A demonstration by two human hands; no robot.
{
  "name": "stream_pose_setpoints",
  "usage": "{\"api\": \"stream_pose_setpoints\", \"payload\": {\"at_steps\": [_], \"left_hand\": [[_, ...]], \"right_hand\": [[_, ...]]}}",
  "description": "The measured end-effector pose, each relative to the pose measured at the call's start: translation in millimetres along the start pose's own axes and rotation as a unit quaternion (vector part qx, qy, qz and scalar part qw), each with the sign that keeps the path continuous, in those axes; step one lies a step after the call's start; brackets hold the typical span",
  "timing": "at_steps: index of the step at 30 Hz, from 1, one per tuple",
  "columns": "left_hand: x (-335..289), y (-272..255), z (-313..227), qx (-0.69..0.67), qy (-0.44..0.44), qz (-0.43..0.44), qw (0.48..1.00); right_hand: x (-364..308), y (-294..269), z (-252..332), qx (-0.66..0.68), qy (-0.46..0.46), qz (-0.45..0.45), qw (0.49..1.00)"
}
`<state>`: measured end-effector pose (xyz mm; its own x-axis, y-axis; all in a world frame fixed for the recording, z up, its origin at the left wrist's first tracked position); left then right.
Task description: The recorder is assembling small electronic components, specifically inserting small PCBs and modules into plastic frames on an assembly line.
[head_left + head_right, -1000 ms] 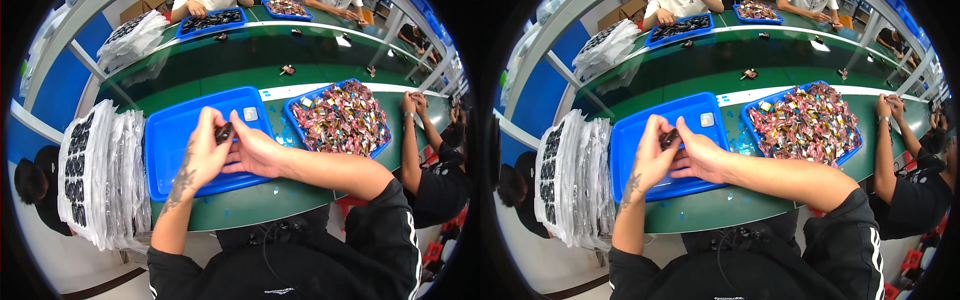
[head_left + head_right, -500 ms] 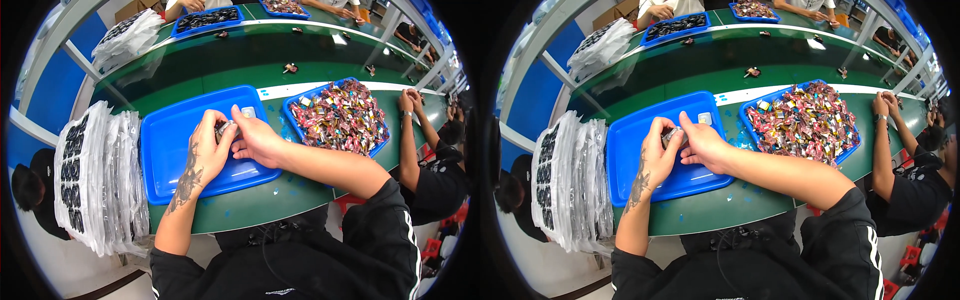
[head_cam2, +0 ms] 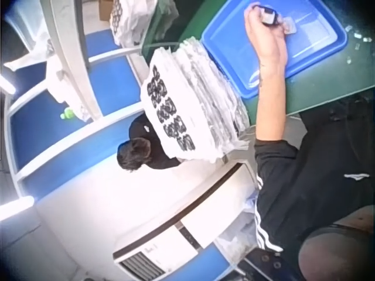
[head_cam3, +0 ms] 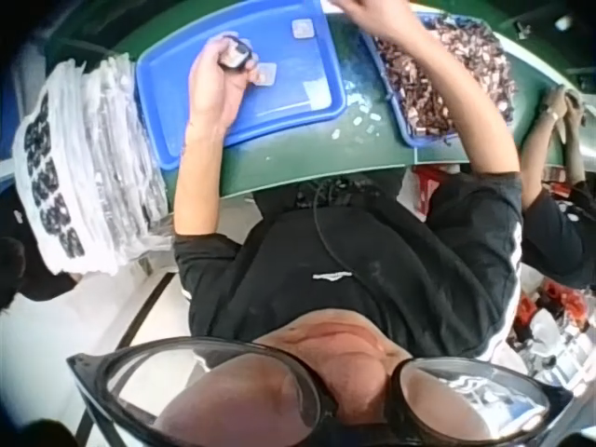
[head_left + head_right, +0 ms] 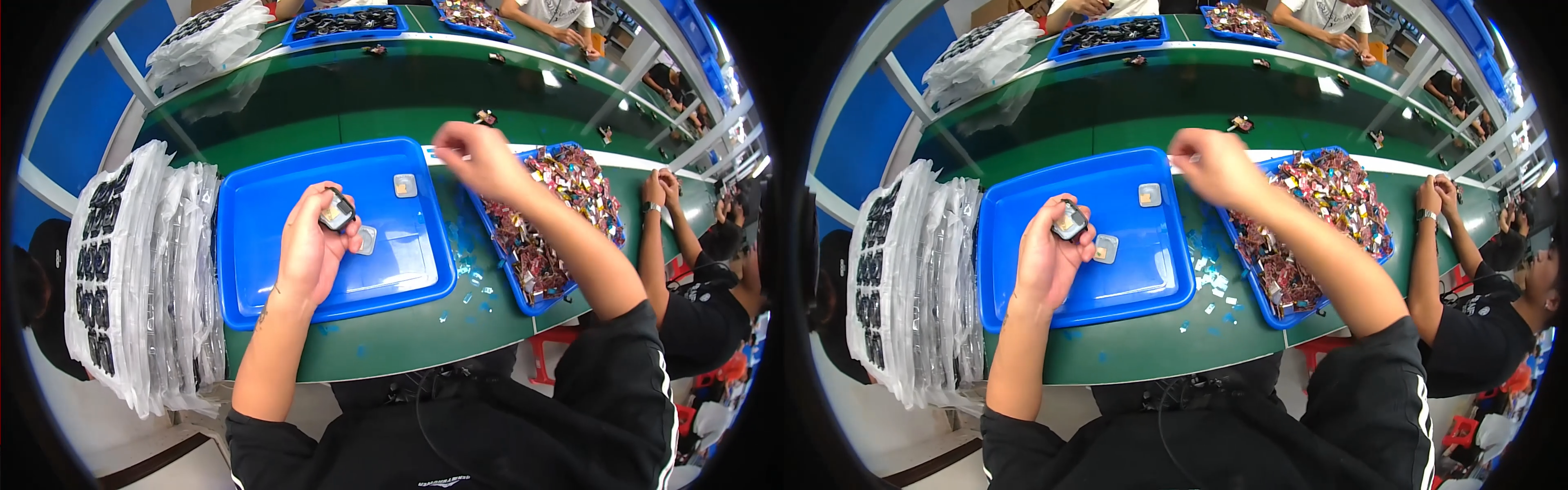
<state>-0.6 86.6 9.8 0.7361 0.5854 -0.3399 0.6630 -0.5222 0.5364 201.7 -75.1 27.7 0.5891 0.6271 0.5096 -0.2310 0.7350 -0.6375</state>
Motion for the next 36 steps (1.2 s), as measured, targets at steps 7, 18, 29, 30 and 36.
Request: {"api": "stream_pose_setpoints", "payload": {"at_steps": [7,18,29,30,36], "left_hand": [[-5,3,18,0.047,-0.055,0.062,0.995],[-8,9,24,0.081,-0.043,0.084,0.992],[-14,13,19,0.115,0.037,0.034,0.992],[-13,13,19,0.116,0.023,0.035,0.992],[-11,6,22,0.117,-0.001,0.085,0.989]], "right_hand": [[-18,-52,-46,-0.176,0.023,0.157,0.972],[-28,-63,-36,-0.144,0.003,0.172,0.974],[-56,-92,-12,-0.109,0.086,-0.002,0.990],[-60,-94,-2,-0.119,0.082,0.010,0.989],[-89,-86,24,-0.178,-0.042,0.136,0.974]]}}
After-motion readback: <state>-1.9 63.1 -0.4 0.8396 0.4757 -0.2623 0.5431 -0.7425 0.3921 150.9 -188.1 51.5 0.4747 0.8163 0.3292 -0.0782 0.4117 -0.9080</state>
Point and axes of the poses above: each hand's wrist, its own x-axis towards the middle knuckle, its own y-axis out of the palm, z = x × y, the point moved 1 cm from there along x, towards the middle knuckle, and after that the axes turned 14 degrees about -z, right-handed, at the moved point
